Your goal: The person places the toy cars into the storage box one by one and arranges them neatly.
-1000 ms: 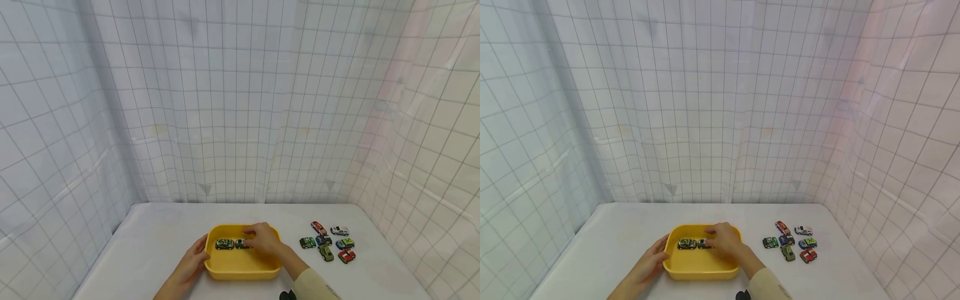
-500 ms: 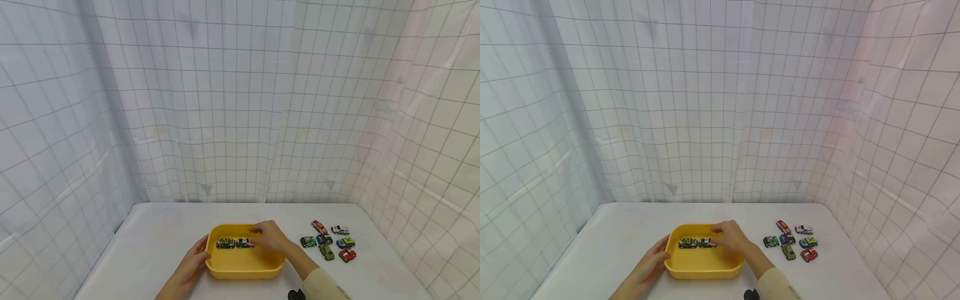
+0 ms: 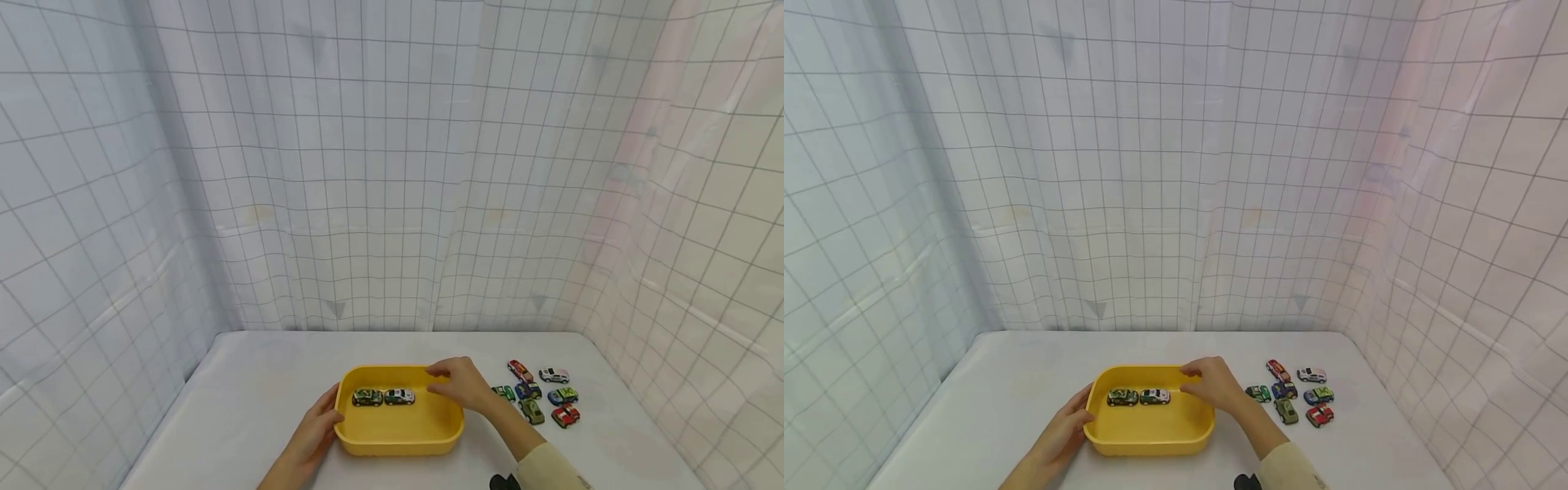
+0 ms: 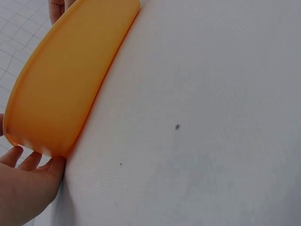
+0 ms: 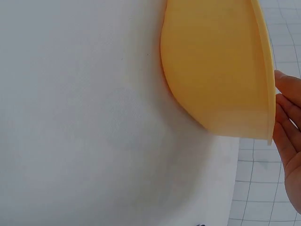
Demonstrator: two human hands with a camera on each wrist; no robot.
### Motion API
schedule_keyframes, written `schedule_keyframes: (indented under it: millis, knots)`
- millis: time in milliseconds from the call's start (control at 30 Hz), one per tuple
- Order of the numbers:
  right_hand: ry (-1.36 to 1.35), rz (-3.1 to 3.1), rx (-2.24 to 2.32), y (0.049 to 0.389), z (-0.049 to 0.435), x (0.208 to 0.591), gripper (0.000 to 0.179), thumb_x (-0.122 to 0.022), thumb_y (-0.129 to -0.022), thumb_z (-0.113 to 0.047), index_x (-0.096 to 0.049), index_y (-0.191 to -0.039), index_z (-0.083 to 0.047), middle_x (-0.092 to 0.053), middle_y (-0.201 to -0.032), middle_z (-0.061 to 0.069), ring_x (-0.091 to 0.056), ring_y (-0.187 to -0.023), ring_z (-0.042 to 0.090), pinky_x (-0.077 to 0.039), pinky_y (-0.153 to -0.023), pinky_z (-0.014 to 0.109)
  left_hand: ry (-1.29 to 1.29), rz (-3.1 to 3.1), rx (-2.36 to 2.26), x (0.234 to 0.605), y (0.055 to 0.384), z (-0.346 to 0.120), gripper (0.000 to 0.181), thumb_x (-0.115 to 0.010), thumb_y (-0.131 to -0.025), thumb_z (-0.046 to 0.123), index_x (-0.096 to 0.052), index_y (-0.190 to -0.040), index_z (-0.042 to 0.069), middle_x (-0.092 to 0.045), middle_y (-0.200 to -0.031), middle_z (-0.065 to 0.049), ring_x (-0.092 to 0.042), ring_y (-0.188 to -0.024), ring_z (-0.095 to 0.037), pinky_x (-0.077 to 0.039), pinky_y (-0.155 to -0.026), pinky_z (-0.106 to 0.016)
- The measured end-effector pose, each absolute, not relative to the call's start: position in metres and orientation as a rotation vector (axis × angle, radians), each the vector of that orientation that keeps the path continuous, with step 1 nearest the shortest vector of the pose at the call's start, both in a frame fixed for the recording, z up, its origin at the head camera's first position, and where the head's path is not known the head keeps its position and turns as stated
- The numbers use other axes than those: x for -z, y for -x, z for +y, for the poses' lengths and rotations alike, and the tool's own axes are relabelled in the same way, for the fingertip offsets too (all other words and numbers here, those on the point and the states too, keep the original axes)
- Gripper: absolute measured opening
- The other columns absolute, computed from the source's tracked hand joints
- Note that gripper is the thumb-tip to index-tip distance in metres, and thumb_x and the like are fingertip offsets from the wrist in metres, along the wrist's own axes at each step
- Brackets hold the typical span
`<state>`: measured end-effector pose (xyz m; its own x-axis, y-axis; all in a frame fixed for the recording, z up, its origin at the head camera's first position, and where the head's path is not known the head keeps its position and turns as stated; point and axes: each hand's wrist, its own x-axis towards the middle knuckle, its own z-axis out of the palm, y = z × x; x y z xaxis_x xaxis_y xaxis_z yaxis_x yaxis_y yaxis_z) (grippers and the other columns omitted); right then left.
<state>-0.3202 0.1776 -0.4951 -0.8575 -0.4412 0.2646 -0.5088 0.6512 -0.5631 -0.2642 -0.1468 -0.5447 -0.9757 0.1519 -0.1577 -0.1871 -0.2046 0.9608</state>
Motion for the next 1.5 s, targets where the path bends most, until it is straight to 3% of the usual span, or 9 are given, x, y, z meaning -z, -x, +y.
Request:
schedule_keyframes:
  millis: [233,533,933,1233,1500]
  knots:
    - [-0.782,-2.692,-1.030,0.314,0.200,0.496,0.030,-0.081,-0.091,-0.011,-0.077,-0.117,0.001,-0.075,-0.113,0.011,-0.071,-0.102,0.028,-0.061,-0.089,0.041,0.096,1.858,-2.314,0.542,0.262,-0.141,0.079,-0.051,-0.089,-0.006,-0.022,-0.162,-0.004,-0.015,-0.167,-0.028,-0.024,-0.150,-0.044,-0.043,-0.113,-0.048]
    - [-0.725,-2.668,-1.045,0.314,0.226,0.491,0.027,-0.082,-0.090,-0.013,-0.078,-0.114,-0.001,-0.076,-0.112,0.009,-0.071,-0.102,0.029,-0.061,-0.089,0.039,0.101,1.924,-2.351,0.540,0.262,-0.137,0.079,-0.048,-0.087,-0.013,-0.024,-0.161,-0.005,-0.018,-0.165,-0.030,-0.019,-0.152,-0.045,-0.038,-0.116,-0.050]
    - [-0.597,-2.698,-1.003,0.307,0.254,0.493,0.027,-0.084,-0.089,-0.019,-0.079,-0.113,-0.008,-0.076,-0.111,0.004,-0.072,-0.101,0.027,-0.063,-0.083,0.038,0.057,1.948,-2.369,0.541,0.261,-0.139,0.089,-0.056,-0.080,-0.022,-0.021,-0.161,-0.007,-0.016,-0.164,-0.034,-0.015,-0.150,-0.051,-0.036,-0.115,-0.051]
    - [-0.524,-2.678,-1.004,0.298,0.293,0.495,0.027,-0.083,-0.089,-0.014,-0.078,-0.113,-0.003,-0.076,-0.110,0.010,-0.072,-0.101,0.031,-0.062,-0.086,0.036,0.063,2.101,-2.243,0.543,0.262,-0.133,0.088,-0.052,-0.081,-0.022,-0.022,-0.162,-0.003,-0.013,-0.166,-0.031,-0.019,-0.148,-0.052,-0.039,-0.112,-0.056]
    - [-0.374,-2.704,-1.067,0.291,0.325,0.494,0.033,-0.085,-0.087,-0.019,-0.077,-0.113,0.000,-0.074,-0.114,0.016,-0.073,-0.102,0.033,-0.062,-0.084,0.039,0.075,2.182,-2.185,0.545,0.261,-0.131,0.086,-0.050,-0.084,-0.019,-0.023,-0.163,-0.001,-0.016,-0.167,-0.028,-0.025,-0.148,-0.049,-0.042,-0.110,-0.051]
